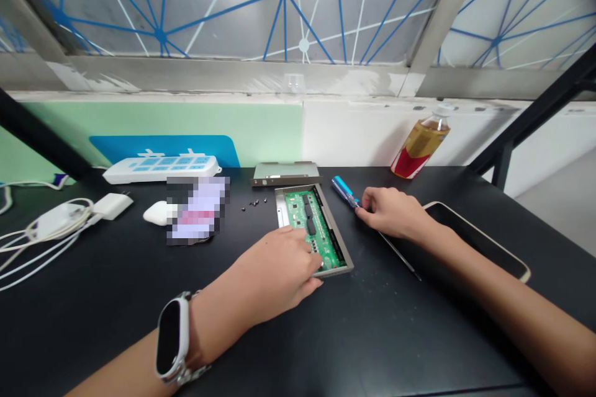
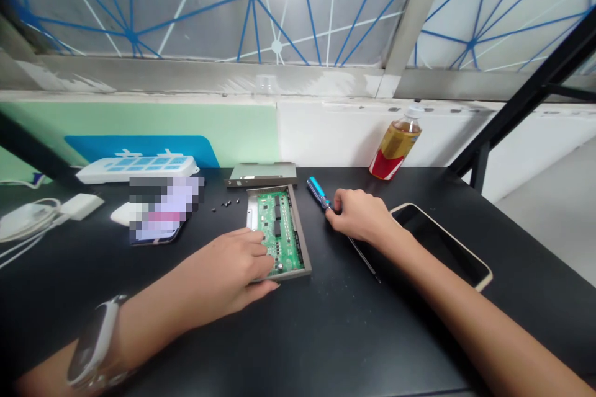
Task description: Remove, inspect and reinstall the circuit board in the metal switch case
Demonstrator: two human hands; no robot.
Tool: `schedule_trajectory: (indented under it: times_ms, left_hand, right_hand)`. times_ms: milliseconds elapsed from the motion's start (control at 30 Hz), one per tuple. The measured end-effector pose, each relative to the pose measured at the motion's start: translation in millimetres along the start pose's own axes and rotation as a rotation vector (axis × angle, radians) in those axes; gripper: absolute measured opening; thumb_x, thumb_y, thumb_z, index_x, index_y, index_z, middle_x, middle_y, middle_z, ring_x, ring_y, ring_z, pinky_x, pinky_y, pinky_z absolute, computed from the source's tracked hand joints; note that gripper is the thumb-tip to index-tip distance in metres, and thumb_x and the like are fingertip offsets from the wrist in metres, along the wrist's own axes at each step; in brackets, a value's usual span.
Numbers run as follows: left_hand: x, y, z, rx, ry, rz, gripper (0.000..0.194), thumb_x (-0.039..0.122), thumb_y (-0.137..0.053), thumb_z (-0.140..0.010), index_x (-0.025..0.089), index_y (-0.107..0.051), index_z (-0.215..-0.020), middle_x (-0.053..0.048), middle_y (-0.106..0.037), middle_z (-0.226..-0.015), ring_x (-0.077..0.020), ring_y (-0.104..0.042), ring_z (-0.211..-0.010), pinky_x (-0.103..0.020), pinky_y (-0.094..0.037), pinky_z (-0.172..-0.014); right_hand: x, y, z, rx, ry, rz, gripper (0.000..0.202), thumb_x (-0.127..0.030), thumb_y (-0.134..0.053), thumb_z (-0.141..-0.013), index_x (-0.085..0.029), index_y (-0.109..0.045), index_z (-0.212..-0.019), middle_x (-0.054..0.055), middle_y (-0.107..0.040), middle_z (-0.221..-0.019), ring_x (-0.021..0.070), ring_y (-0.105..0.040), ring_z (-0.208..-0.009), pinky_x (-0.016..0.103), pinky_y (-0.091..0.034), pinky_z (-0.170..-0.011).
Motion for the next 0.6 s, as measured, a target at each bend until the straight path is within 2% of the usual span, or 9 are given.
schedule_trajectory:
  times_ms: [133,267,333,467,533,600]
  left_hand:
    - [4.9,0.2,1.5,0.005,-0.068,0.048,0.021,0.025,-0.075,-0.088,0.017,-0.066,-0.070,-0.004,-0.068,-0.070,-0.0216,-0.062,-0.075,-0.032,-0.044,-0.067]
    - [9.5,-0.3,3.9,0.014,-0.103,0.048,0.020,0.025,-0.076,-0.085,0.017,-0.067,-0.070,-0.004,-0.067,-0.067,-0.0209,-0.061,-0.072,-0.032,-0.044,-0.065]
    - [14.0,1.6,5.7,0.043,-0.120,0.048,0.026,0.032,-0.077,-0.085,0.018,-0.065,-0.067,-0.003,-0.064,-0.064,-0.0206,-0.059,-0.068,-0.033,-0.044,-0.064]
    - [20.7,16.6,8.1,0.203,-0.144,0.081,0.042,0.051,-0.070,-0.090,0.019,-0.061,-0.063,-0.002,-0.058,-0.058,-0.0185,-0.054,-0.062,-0.032,-0.041,-0.061]
    - [18.7,27.3,9.2,0.297,-0.156,0.120,0.045,0.049,-0.064,-0.094,0.019,-0.058,-0.062,0.000,-0.055,-0.056,-0.0161,-0.050,-0.058,-0.031,-0.039,-0.058]
    - [7.5,39.4,11.3,0.396,-0.135,0.164,0.045,0.041,-0.059,-0.099,0.019,-0.055,-0.060,0.001,-0.052,-0.054,-0.0144,-0.048,-0.056,-0.031,-0.038,-0.057]
  right_hand:
    - [-5.1,-7.4,1.2,-0.050,0.014,-0.061,0.015,-0.040,-0.057,-0.082,-0.025,-0.060,-0.078,0.003,-0.070,-0.083,0.0226,-0.061,-0.075,0.032,-0.035,-0.062]
    - [-5.0,-5.8,-1.2,0.009,0.035,-0.140,0.022,-0.037,-0.053,-0.088,-0.023,-0.049,-0.071,0.002,-0.062,-0.070,0.0189,-0.053,-0.065,0.031,-0.031,-0.059]
    - [-5.6,-4.0,-2.3,0.027,0.060,-0.354,0.026,-0.035,-0.052,-0.089,-0.023,-0.043,-0.068,-0.001,-0.054,-0.063,0.0152,-0.047,-0.058,0.029,-0.030,-0.056]
    - [-14.6,5.4,-0.6,0.018,0.092,-1.057,0.030,-0.040,-0.057,-0.090,-0.024,-0.044,-0.068,-0.007,-0.041,-0.051,0.0096,-0.033,-0.044,0.026,-0.024,-0.046]
    - [-22.4,14.8,2.2,0.041,0.095,-1.325,0.031,-0.044,-0.063,-0.089,-0.023,-0.050,-0.069,-0.009,-0.038,-0.046,0.0077,-0.026,-0.038,0.024,-0.019,-0.041]
    - [-34.3,23.6,5.5,0.052,0.114,-1.449,0.037,-0.050,-0.067,-0.088,-0.022,-0.055,-0.068,-0.010,-0.037,-0.040,0.0065,-0.024,-0.033,0.024,-0.015,-0.037]
Point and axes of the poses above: each hand's wrist, its own z-axis away from the middle knuckle, its own y-axis out of the back of the hand, x = y × z, the point moved 9 cm from there along -z, towards the middle knuckle
